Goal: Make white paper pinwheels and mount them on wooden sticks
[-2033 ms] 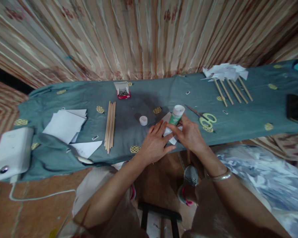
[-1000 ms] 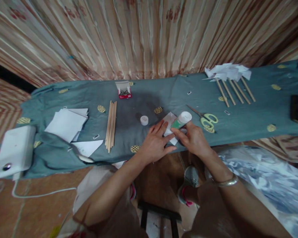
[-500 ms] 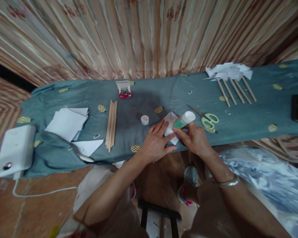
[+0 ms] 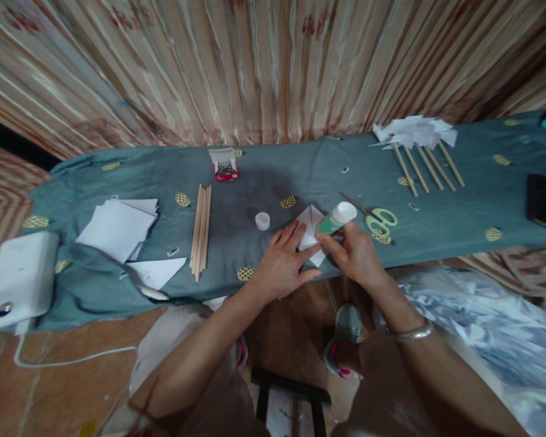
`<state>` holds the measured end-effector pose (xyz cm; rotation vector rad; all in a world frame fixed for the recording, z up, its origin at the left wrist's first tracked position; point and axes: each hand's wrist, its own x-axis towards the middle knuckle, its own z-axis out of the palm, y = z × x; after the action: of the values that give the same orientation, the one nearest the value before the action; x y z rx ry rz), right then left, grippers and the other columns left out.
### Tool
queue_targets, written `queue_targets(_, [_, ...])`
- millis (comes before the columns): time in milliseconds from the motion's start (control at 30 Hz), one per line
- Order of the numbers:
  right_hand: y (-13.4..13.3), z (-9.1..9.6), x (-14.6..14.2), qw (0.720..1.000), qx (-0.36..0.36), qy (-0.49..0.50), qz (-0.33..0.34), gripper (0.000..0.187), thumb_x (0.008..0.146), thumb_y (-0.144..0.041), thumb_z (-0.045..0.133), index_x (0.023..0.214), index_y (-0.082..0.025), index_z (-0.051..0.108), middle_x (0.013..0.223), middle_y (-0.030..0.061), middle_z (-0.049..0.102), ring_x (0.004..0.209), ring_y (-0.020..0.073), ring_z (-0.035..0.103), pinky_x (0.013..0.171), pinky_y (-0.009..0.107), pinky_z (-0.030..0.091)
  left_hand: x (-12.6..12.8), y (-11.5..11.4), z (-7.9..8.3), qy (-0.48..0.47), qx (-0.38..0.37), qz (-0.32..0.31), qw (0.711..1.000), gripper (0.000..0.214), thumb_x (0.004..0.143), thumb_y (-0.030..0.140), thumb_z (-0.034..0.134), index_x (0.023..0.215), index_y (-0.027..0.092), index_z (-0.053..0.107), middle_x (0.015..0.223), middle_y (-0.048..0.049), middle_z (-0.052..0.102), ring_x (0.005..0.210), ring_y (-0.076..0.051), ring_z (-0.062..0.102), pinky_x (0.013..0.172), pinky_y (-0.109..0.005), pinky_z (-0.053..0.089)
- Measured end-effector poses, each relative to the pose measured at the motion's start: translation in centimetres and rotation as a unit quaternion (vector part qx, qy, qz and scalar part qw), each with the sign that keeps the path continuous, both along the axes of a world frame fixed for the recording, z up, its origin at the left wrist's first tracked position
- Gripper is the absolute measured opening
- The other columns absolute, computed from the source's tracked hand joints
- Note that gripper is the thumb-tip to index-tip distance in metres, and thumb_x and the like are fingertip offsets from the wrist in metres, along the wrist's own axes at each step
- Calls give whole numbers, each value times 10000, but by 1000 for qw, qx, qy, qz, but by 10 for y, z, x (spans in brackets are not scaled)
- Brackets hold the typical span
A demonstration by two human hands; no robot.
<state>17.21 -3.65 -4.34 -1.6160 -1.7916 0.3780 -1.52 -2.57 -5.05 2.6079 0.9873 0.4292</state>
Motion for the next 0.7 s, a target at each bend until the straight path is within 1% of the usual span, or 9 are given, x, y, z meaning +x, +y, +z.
queue_targets(167, [1,2,1,1000,-12,7,-2,313,847,-519,555,863,-208,521,695,40,653,620,212,622,581,312,461,1,0,-1,-1,2,-2,1000,533,853,536,544,1289,229,567,1486,-187,378,1394,-373,299,1045,-546,338])
queue_targets(267, [2,4,0,999,-23,22,0,284,841,-487,577,885,-212,522,735,45,675,665,222,648,607,315,475,1,0,-3,-4,6,-4,1000,529,857,546,530,1282,233,568,1488,-176,380,1397,-371,292,1037,-554,342])
queue_targets(500, [7,5,0,998,-44,44,-3,303,824,-481,592,933,-207,523,774,55,694,710,242,675,637,336,493,0,0,-4,-4,13,-5,1000,541,856,567,515,1285,242,562,1484,-164,389,1395,-367,295,1033,-555,343])
queue_targets(700, [10,5,-1,999,-33,37,-2,265,837,-461,582,902,-212,520,769,50,693,710,238,672,637,337,487,1,0,-3,3,13,-5,1000,541,856,550,529,1297,238,554,1493,-180,370,1399,-366,287,1041,-552,333])
